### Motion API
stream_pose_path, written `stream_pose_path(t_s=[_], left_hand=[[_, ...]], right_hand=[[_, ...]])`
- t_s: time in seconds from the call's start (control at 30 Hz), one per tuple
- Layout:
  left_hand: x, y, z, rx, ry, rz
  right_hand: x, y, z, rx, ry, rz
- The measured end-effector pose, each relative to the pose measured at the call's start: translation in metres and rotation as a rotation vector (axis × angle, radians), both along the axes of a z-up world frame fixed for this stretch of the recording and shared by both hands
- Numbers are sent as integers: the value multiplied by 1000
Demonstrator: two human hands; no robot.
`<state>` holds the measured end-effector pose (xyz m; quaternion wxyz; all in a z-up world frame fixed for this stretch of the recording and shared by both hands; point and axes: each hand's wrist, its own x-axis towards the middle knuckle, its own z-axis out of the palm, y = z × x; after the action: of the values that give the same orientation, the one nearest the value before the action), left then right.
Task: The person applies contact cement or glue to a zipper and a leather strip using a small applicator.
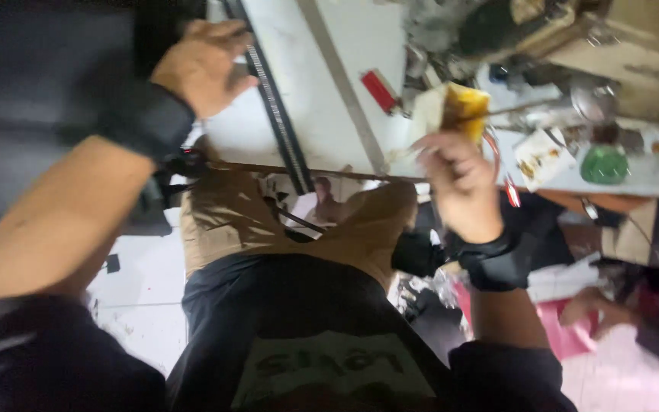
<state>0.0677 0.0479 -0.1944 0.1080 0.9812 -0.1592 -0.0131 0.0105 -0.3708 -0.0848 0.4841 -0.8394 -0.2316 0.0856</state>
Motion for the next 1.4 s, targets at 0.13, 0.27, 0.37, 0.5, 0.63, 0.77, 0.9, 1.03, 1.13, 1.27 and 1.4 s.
stream_pose_path(t_s=[0.13, 0.27, 0.37, 0.5, 0.63, 0.77, 0.9, 1.03, 1.13, 1.27, 1.4], left_hand=[[-3, 0, 9, -43, -5, -5], [-9, 9, 3, 6, -57, 6], [-10, 5, 6, 45, -80, 12], [-11, 0, 17, 44, -55, 37], [-9, 5, 8, 17, -82, 21], [-11, 6, 6, 7, -127, 18], [-10, 5, 3, 45, -131, 26], [-7, 8, -10, 92, -162, 28], [-7, 7, -8, 78, -161, 42], [-7, 0, 14, 2, -87, 75], [-3, -4, 19, -7, -51, 126]], right_hand=[[22, -39, 27, -41, -130, -257], [47, -40, 28, -399, -192, -230], [70, -55, -11, -417, -515, -74], [74, -35, 3, -512, -422, -122], [75, -28, 6, -549, -547, -85], [78, -30, 6, -547, -564, -30], [83, -49, 8, -512, -411, -33], [86, -67, 10, -278, -90, -8], [80, -58, 20, -200, 114, -35], [64, -31, 50, -5, 425, 22], [65, 3, 65, 227, 417, 132]])
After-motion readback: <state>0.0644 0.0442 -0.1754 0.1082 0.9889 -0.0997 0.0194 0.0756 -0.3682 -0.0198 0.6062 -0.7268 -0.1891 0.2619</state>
